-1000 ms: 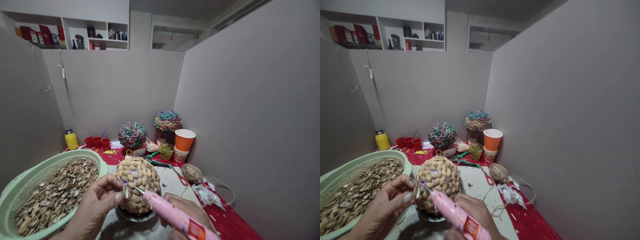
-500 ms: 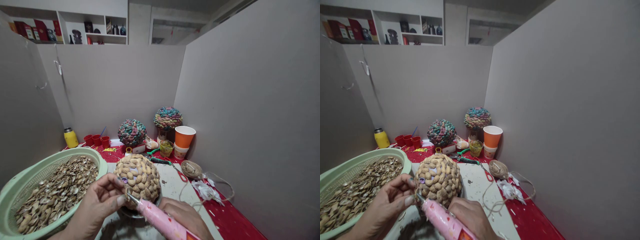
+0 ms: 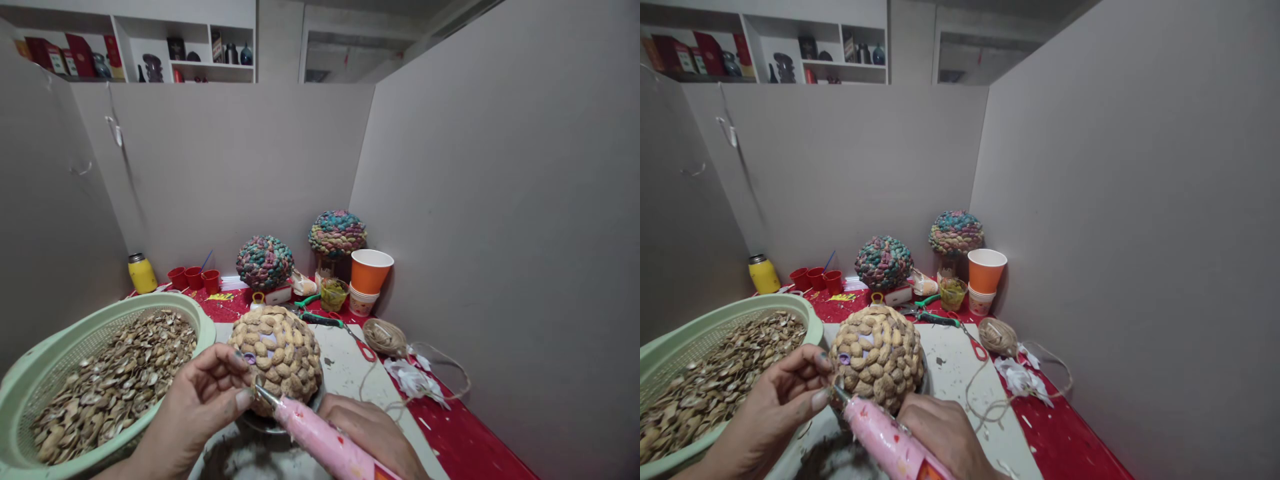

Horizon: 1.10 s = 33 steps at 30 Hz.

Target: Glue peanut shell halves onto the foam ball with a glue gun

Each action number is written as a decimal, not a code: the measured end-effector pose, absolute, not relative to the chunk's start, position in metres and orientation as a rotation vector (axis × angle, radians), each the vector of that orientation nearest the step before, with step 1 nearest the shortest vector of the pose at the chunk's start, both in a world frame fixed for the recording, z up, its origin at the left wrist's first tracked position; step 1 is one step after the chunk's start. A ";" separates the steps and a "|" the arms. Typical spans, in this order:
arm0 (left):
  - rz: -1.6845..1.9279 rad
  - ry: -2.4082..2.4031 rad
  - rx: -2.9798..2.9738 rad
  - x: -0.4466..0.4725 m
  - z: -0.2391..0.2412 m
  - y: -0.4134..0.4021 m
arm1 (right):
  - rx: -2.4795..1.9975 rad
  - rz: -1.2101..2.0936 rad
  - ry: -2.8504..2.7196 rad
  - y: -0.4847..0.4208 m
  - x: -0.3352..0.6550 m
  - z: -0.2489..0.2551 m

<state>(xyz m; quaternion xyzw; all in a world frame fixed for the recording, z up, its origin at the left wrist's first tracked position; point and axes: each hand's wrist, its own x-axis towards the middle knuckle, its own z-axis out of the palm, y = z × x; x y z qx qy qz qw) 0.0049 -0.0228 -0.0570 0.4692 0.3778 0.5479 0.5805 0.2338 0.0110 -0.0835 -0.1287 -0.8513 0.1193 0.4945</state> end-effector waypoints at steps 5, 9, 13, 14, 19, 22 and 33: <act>1.278 0.867 1.087 0.006 -0.058 -0.023 | -0.327 0.286 -2.043 0.012 0.233 -0.087; 1.276 0.858 1.086 0.006 -0.058 -0.023 | -0.325 0.264 -2.022 0.012 0.232 -0.087; 1.277 0.876 1.093 0.006 -0.058 -0.022 | -0.365 0.280 -2.085 0.010 0.234 -0.085; 1.278 0.877 1.093 0.006 -0.059 -0.022 | -0.363 0.278 -2.085 0.009 0.235 -0.085; 1.281 0.865 1.104 0.005 -0.058 -0.022 | -0.364 0.263 -2.069 0.009 0.236 -0.089; 1.283 0.872 1.087 0.006 -0.056 -0.023 | -0.347 0.243 -2.066 0.010 0.235 -0.090; 1.309 0.853 1.088 0.007 -0.054 -0.024 | -0.395 0.190 -2.102 0.008 0.238 -0.089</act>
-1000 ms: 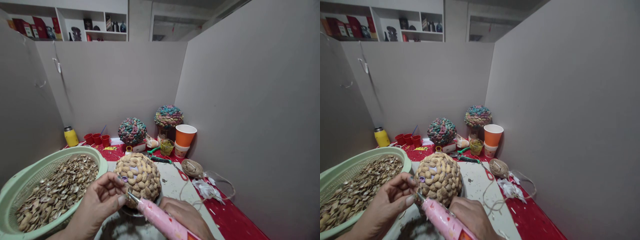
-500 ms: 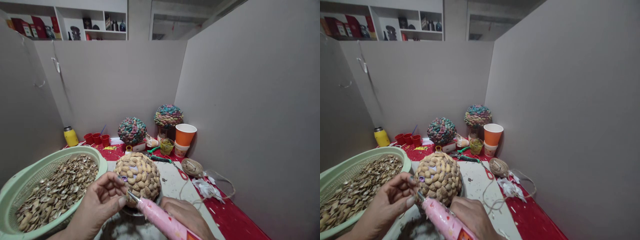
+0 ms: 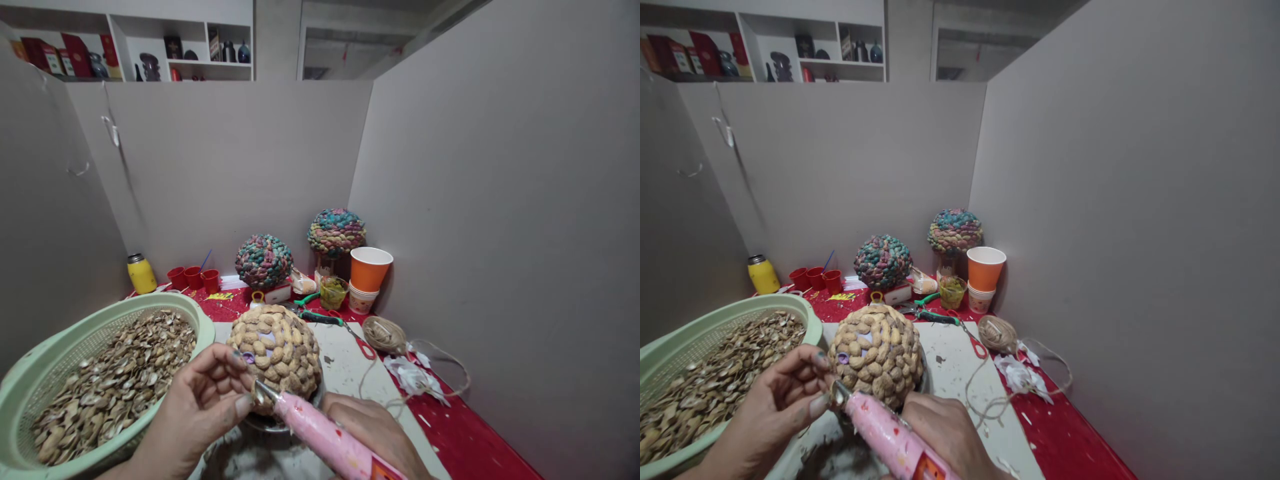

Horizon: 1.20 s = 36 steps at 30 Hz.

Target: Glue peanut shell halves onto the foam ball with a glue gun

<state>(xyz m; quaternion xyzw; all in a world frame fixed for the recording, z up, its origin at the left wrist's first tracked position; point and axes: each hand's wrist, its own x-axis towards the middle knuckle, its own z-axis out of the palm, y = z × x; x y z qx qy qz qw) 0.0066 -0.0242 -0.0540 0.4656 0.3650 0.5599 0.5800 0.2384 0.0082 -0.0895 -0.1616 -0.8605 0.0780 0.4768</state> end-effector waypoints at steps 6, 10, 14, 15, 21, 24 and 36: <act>1.307 0.835 1.093 0.008 -0.054 -0.023 | -0.374 0.204 -2.093 0.009 0.236 -0.085; 1.315 0.834 1.092 0.006 -0.057 -0.021 | -0.374 0.148 -2.060 0.010 0.233 -0.083; 1.325 0.832 1.094 0.006 -0.060 -0.021 | -0.401 0.092 -2.063 0.010 0.232 -0.084; 1.326 0.831 1.094 0.006 -0.060 -0.021 | -0.403 0.086 -2.065 0.010 0.232 -0.085; 1.333 0.834 1.106 0.003 -0.062 -0.021 | -0.412 0.159 -2.109 0.007 0.238 -0.087; 1.336 0.843 1.123 0.002 -0.062 -0.020 | -0.405 0.206 -2.130 0.006 0.239 -0.086; 1.404 0.899 1.075 0.006 -0.054 -0.024 | -0.402 0.203 -2.115 0.006 0.238 -0.085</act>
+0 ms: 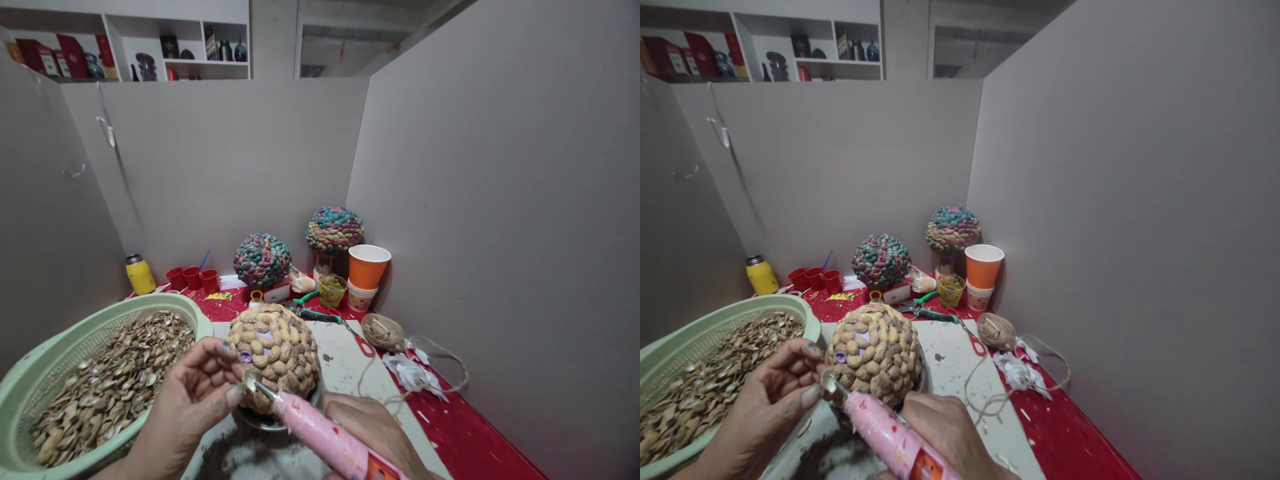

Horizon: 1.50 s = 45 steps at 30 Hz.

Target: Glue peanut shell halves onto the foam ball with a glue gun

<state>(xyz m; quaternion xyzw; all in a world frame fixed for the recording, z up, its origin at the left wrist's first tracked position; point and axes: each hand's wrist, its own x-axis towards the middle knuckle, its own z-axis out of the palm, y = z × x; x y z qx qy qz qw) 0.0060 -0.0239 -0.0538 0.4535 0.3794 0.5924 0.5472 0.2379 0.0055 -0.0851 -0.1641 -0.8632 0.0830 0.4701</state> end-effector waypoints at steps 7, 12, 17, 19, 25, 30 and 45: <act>1.417 0.906 1.077 0.006 -0.053 -0.022 | -0.402 0.276 -2.150 0.006 0.241 -0.089; 1.430 0.907 1.073 0.005 -0.054 -0.021 | -0.365 0.241 -2.127 0.008 0.239 -0.091; 1.430 0.932 1.074 0.005 -0.054 -0.021 | -0.344 0.216 -2.100 0.008 0.236 -0.089; 1.428 0.951 1.082 0.006 -0.054 -0.021 | -0.369 0.244 -2.104 0.007 0.238 -0.089; 1.389 0.965 1.121 0.010 -0.054 -0.023 | -0.394 0.272 -2.109 0.005 0.241 -0.092; 1.370 0.983 1.133 0.012 -0.055 -0.022 | -0.390 0.256 -2.080 0.007 0.236 -0.093; 1.406 0.994 1.109 0.010 -0.056 -0.021 | -0.384 0.244 -2.094 0.007 0.236 -0.089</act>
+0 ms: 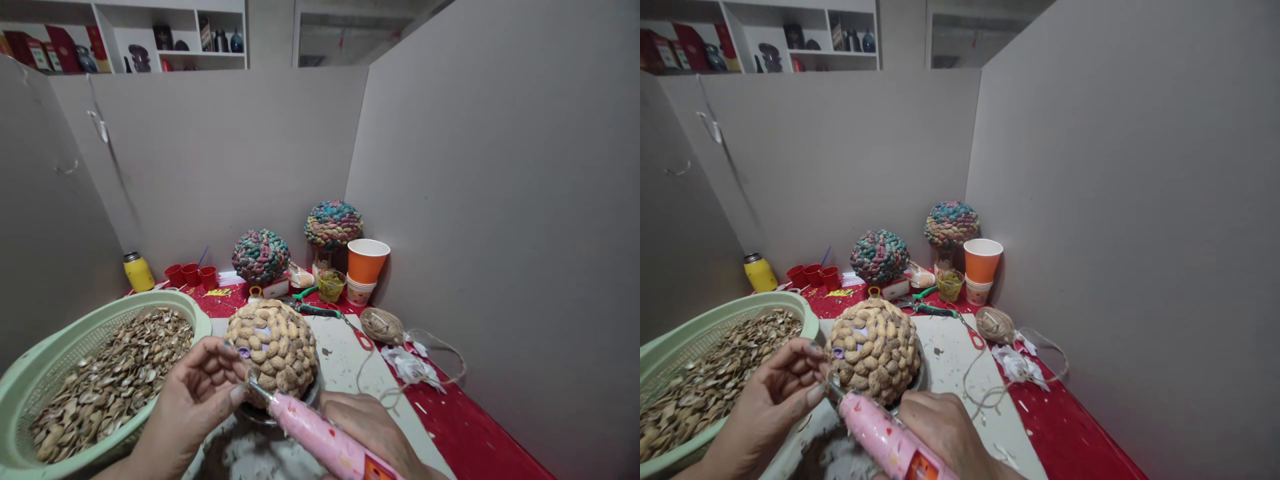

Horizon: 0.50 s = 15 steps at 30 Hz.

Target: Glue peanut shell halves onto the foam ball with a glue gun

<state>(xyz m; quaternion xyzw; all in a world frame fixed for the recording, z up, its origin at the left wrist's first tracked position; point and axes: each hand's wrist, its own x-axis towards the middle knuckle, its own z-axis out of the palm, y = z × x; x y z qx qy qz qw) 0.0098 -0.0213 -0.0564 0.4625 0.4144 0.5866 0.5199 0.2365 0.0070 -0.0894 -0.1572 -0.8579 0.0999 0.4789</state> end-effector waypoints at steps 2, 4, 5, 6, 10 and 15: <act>1.408 0.997 1.106 0.009 -0.056 -0.022 | -0.388 0.227 -2.105 0.008 0.237 -0.092; 1.416 1.001 1.098 0.010 -0.055 -0.023 | -0.388 0.208 -2.111 0.009 0.237 -0.095; 1.421 1.002 1.091 0.010 -0.055 -0.023 | -0.382 0.198 -2.102 0.009 0.236 -0.096; 1.428 1.001 1.084 0.010 -0.055 -0.023 | -0.378 0.194 -2.090 0.010 0.236 -0.097; 1.437 0.982 1.079 0.009 -0.056 -0.023 | -0.377 0.219 -2.076 0.009 0.235 -0.097; 1.408 0.947 1.101 0.007 -0.058 -0.022 | -0.386 0.211 -2.088 0.009 0.236 -0.093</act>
